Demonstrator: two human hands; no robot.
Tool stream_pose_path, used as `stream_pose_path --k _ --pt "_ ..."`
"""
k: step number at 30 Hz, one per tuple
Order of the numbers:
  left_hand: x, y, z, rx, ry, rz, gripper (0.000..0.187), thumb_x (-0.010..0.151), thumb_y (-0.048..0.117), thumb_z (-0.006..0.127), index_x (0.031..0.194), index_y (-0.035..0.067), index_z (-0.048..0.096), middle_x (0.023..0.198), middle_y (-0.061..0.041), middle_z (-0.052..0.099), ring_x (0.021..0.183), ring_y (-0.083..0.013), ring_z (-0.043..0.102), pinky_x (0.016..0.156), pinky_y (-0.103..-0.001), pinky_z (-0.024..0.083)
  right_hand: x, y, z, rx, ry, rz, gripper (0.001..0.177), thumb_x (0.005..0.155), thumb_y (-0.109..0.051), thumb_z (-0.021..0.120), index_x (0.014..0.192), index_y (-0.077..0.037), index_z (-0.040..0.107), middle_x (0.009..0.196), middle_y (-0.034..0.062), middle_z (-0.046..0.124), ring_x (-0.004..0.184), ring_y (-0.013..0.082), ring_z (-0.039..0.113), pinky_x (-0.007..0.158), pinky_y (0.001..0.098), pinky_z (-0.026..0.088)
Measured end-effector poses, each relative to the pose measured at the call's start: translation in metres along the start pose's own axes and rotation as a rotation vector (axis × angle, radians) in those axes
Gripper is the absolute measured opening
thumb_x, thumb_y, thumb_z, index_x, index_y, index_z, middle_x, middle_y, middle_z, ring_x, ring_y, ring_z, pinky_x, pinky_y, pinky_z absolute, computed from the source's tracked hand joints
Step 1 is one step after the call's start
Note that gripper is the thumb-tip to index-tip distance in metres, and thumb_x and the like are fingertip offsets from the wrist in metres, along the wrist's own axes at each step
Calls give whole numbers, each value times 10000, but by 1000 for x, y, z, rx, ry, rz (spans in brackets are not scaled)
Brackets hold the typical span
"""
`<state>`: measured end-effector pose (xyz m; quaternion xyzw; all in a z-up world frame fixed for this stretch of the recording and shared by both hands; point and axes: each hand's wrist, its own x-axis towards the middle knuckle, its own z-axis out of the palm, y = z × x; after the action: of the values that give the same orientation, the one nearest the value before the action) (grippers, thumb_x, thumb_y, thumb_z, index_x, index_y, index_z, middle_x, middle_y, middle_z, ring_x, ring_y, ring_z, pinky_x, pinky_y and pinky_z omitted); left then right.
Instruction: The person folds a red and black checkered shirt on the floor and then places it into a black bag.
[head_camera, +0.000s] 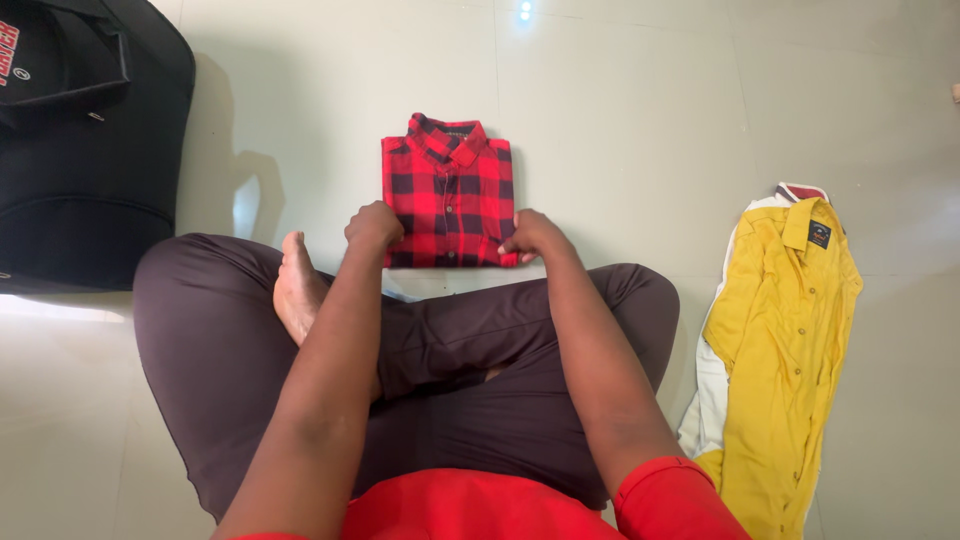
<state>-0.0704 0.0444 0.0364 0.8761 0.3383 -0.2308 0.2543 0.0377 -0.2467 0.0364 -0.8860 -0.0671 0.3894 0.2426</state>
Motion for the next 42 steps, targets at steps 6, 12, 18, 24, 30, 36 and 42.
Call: stream_pose_path --k 6,12,18,24,30,36,42 --pt "-31 12 -27 27 79 20 716 761 363 887 1316 41 568 1302 -156 665 1218 -343 646 983 -445 536 -12 -7 -17 10 16 56 549 814 -422 893 1025 34 672 803 140 724 665 218 698 579 355 568" --pt "-4 28 -26 -256 410 203 565 913 444 773 1204 15 549 1249 -192 619 1107 -394 632 897 -510 523 21 -24 -20 299 493 -225 611 821 -331 777 1312 -73 520 1145 142 683 991 274 710 859 406 573" --pt "54 42 -23 -450 567 235 345 914 363 755 1020 62 624 1074 -157 673 1000 -366 642 853 -503 516 69 -30 -29 477 588 -193 560 882 -301 807 1312 -60 542 1114 111 689 956 205 684 790 351 562" --pt "53 57 -31 -555 464 164 206 1048 276 584 1038 72 554 984 -154 702 939 -409 666 824 -530 504 73 -24 -48 667 306 -208 279 889 -167 778 1110 -27 680 900 32 689 715 114 581 564 263 441" --pt "35 55 -23 -406 648 250 221 1067 278 496 1164 84 448 1113 -208 638 911 -473 658 745 -579 495 43 -44 -44 32 693 -218 424 870 -363 842 1070 -77 601 926 85 663 782 234 636 686 398 509" --pt "32 48 -12 -268 589 261 255 1119 324 425 1165 74 414 1126 -206 628 891 -475 671 750 -590 511 16 -55 -9 -329 243 -270 676 705 -548 902 1053 -59 591 1063 139 697 993 329 689 851 439 539" --pt "29 45 -13 -134 689 262 291 1049 298 540 1185 52 462 1103 -202 601 940 -415 649 756 -550 521 0 -53 -16 -428 132 -203 609 668 -587 893 993 -130 656 1025 106 730 1016 313 681 861 449 522"
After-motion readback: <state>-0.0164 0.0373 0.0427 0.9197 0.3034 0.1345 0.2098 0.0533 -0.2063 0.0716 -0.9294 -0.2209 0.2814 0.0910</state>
